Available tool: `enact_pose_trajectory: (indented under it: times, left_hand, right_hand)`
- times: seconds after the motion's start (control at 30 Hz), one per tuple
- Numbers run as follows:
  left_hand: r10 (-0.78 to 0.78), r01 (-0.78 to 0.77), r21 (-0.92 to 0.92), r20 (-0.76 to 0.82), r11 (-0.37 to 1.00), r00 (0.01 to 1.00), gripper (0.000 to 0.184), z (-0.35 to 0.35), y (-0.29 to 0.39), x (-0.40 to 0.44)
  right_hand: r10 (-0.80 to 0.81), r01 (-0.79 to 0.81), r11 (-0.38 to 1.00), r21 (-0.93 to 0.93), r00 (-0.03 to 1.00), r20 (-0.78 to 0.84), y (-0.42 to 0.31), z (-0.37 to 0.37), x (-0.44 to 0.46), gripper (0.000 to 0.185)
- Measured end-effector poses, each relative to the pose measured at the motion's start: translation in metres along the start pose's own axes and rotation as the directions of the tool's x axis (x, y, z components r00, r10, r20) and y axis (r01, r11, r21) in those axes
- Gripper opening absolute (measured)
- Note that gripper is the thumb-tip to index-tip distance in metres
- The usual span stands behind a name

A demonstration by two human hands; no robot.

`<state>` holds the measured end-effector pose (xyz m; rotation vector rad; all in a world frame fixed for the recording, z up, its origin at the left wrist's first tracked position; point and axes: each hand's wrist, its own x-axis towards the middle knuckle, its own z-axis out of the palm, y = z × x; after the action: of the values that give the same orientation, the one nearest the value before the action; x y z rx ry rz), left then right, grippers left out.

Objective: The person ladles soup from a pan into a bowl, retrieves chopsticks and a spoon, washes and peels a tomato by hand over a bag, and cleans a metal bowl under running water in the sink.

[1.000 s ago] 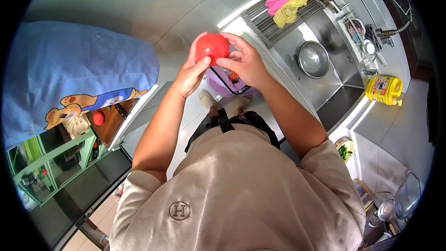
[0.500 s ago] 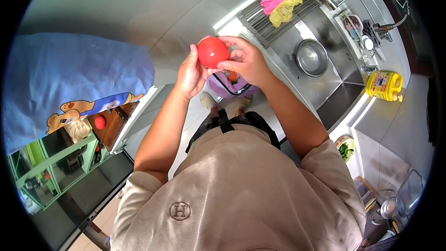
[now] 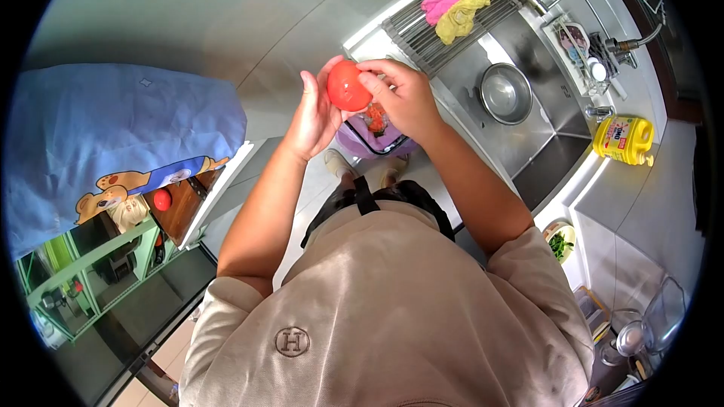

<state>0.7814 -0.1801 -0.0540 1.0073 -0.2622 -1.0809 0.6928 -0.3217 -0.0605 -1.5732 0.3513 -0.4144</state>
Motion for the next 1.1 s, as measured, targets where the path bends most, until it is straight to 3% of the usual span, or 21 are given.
enact_pose_trajectory:
  times: [0.1,0.2,0.33,0.4,0.5,0.6,0.63,0.73,0.83,0.93,1.03,1.1]
  left_hand:
    - [-0.022,0.023,0.032,-0.016,0.999,1.000,0.086,0.001,0.000,0.002]
    - [-0.031,0.038,0.098,-0.071,0.994,0.997,0.092,0.006,-0.001,0.003]
    - [-0.004,0.015,0.097,-0.106,0.995,0.994,0.094,0.005,-0.003,0.004]
    - [-0.002,0.006,0.059,-0.077,0.998,0.997,0.084,0.002,-0.001,0.004]
    - [-0.018,0.020,0.030,-0.083,0.999,0.996,0.066,-0.003,-0.002,0.003]
    - [-0.023,0.027,0.033,-0.123,0.999,0.992,0.052,-0.004,-0.001,0.002]
    - [-0.020,0.025,0.036,-0.138,0.999,0.990,0.050,-0.004,-0.001,0.001]
    - [0.042,-0.029,0.074,-0.181,0.997,0.983,0.048,-0.006,-0.008,0.001]
    - [0.137,-0.099,0.283,-0.119,0.954,0.983,0.047,-0.010,-0.010,0.000]
    - [0.140,-0.099,0.282,-0.128,0.954,0.982,0.046,-0.013,-0.009,-0.002]
    - [0.148,-0.115,0.231,-0.134,0.966,0.980,0.046,-0.015,-0.009,-0.003]
    - [0.143,-0.126,0.110,-0.157,0.986,0.977,0.046,-0.009,-0.004,-0.004]
  right_hand:
    - [-0.115,0.105,0.936,-0.337,0.993,-0.011,-0.017,0.004,-0.006,0.025]
    - [-0.221,0.154,0.879,-0.450,0.970,-0.099,-0.015,0.014,-0.007,0.024]
    - [-0.169,0.138,0.966,-0.219,0.977,-0.128,0.008,0.013,-0.002,0.020]
    - [-0.146,0.132,0.986,-0.107,0.979,-0.141,0.021,0.012,0.001,0.017]
    - [0.197,-0.184,0.950,0.252,0.980,-0.026,0.022,0.006,0.002,0.017]
    - [0.200,-0.170,0.932,0.321,0.978,-0.064,0.020,0.011,0.000,0.020]
    - [0.218,-0.179,0.923,0.339,0.973,-0.080,0.019,0.012,0.000,0.021]
    - [0.289,-0.285,0.951,-0.120,0.957,0.014,0.005,0.007,0.001,0.021]
    - [0.193,-0.205,0.972,0.113,0.975,0.109,0.020,0.016,0.003,0.021]
    - [0.212,-0.236,0.967,0.100,0.955,0.207,0.009,0.009,0.002,0.021]
    - [0.155,-0.188,0.970,0.155,0.967,0.204,0.013,0.012,0.001,0.019]
    - [0.132,-0.138,0.989,0.062,0.987,0.086,0.025,0.017,0.002,0.020]
